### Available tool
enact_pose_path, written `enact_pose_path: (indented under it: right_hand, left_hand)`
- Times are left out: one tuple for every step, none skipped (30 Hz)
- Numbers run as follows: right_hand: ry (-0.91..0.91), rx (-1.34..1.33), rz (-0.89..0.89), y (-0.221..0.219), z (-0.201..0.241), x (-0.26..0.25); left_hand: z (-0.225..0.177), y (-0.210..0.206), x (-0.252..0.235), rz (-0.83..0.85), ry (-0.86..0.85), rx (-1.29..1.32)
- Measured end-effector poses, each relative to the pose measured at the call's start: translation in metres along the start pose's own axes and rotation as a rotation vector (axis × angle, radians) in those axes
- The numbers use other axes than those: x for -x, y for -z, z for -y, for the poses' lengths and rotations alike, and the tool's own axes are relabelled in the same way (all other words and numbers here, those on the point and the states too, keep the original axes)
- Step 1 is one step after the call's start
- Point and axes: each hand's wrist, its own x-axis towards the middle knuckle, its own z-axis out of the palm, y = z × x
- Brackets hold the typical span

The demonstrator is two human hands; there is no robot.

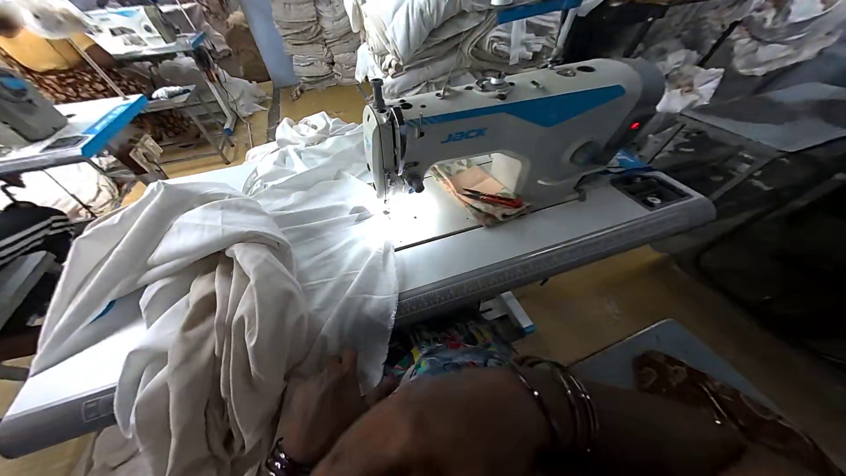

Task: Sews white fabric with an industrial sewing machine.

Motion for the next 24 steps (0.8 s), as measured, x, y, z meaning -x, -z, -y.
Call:
enact_pose_path:
  right_hand:
    - [-0.005, 0.011, -0.056, 0.007, -0.005, 0.003]
    - [-0.044, 0.027, -0.123, 0.014, -0.011, 0.005]
    - [-0.115, 0.074, -0.207, 0.021, -0.017, 0.008]
    - [-0.210, 0.163, -0.300, 0.029, -0.024, 0.011]
    - [-0.323, 0.288, -0.392, 0.037, -0.033, 0.014]
    - [-0.442, 0.432, -0.487, 0.044, -0.044, 0.018]
    - [-0.550, 0.561, -0.579, 0.052, -0.055, 0.022]
    - [-0.646, 0.654, -0.654, 0.061, -0.066, 0.026]
    - [-0.729, 0.714, -0.704, 0.070, -0.075, 0.030]
    - [-0.843, 0.718, -0.715, 0.081, -0.081, 0.030]
    - [-0.964, 0.686, -0.689, 0.094, -0.088, 0.027]
    - [-1.062, 0.662, -0.648, 0.106, -0.098, 0.023]
    - [-1.116, 0.657, -0.626, 0.115, -0.109, 0.018]
    - [-1.146, 0.666, -0.618, 0.121, -0.118, 0.013]
    - [-1.166, 0.686, -0.620, 0.124, -0.126, 0.008]
    - [-1.185, 0.709, -0.623, 0.126, -0.133, 0.004]
    - [-1.197, 0.726, -0.632, 0.127, -0.138, 0.001]
    - [-1.199, 0.732, -0.644, 0.127, -0.141, 0.000]
    - [-1.192, 0.729, -0.656, 0.126, -0.143, 0.000]
    - [-1.177, 0.728, -0.673, 0.124, -0.144, 0.002]
    - [-1.157, 0.731, -0.693, 0.120, -0.145, 0.004]
    - [-1.128, 0.731, -0.723, 0.116, -0.143, 0.006]
    - [-1.086, 0.731, -0.764, 0.110, -0.139, 0.008]
    - [-1.058, 0.740, -0.787, 0.107, -0.137, 0.010]
  left_hand:
    - [-0.007, 0.015, 0.001, 0.093, 0.037, -0.017]
    - [-0.010, 0.026, 0.000, 0.175, 0.047, 0.016]
    - [-0.007, 0.028, 0.002, 0.124, -0.032, 0.076]
    - [-0.001, 0.021, -0.001, 0.083, -0.144, 0.092]
    - [0.002, 0.017, -0.007, 0.135, -0.241, 0.066]
    - [0.001, 0.019, -0.011, 0.183, -0.341, 0.059]
    - [-0.003, 0.022, -0.011, 0.137, -0.471, 0.093]
    - [-0.011, 0.024, -0.011, 0.015, -0.615, 0.140]
    - [-0.021, 0.027, -0.012, -0.117, -0.734, 0.173]
    - [-0.033, 0.031, -0.012, -0.197, -0.820, 0.188]
    - [-0.044, 0.037, -0.012, -0.211, -0.875, 0.177]
    - [-0.055, 0.043, -0.013, -0.190, -0.910, 0.158]
    - [-0.064, 0.045, -0.015, -0.173, -0.937, 0.150]
    - [-0.070, 0.045, -0.018, -0.167, -0.959, 0.147]
    - [-0.074, 0.044, -0.020, -0.168, -0.974, 0.148]
    - [-0.076, 0.042, -0.022, -0.175, -0.984, 0.147]
    - [-0.076, 0.041, -0.023, -0.180, -0.988, 0.149]
    - [-0.075, 0.038, -0.024, -0.194, -0.988, 0.156]
    - [-0.073, 0.034, -0.025, -0.220, -0.983, 0.173]
    - [-0.071, 0.030, -0.026, -0.240, -0.970, 0.195]
    - [-0.069, 0.026, -0.027, -0.254, -0.949, 0.218]
    - [-0.069, 0.023, -0.029, -0.264, -0.921, 0.237]
    - [-0.068, 0.021, -0.031, -0.264, -0.889, 0.251]
    - [-0.069, 0.020, -0.033, -0.263, -0.854, 0.264]
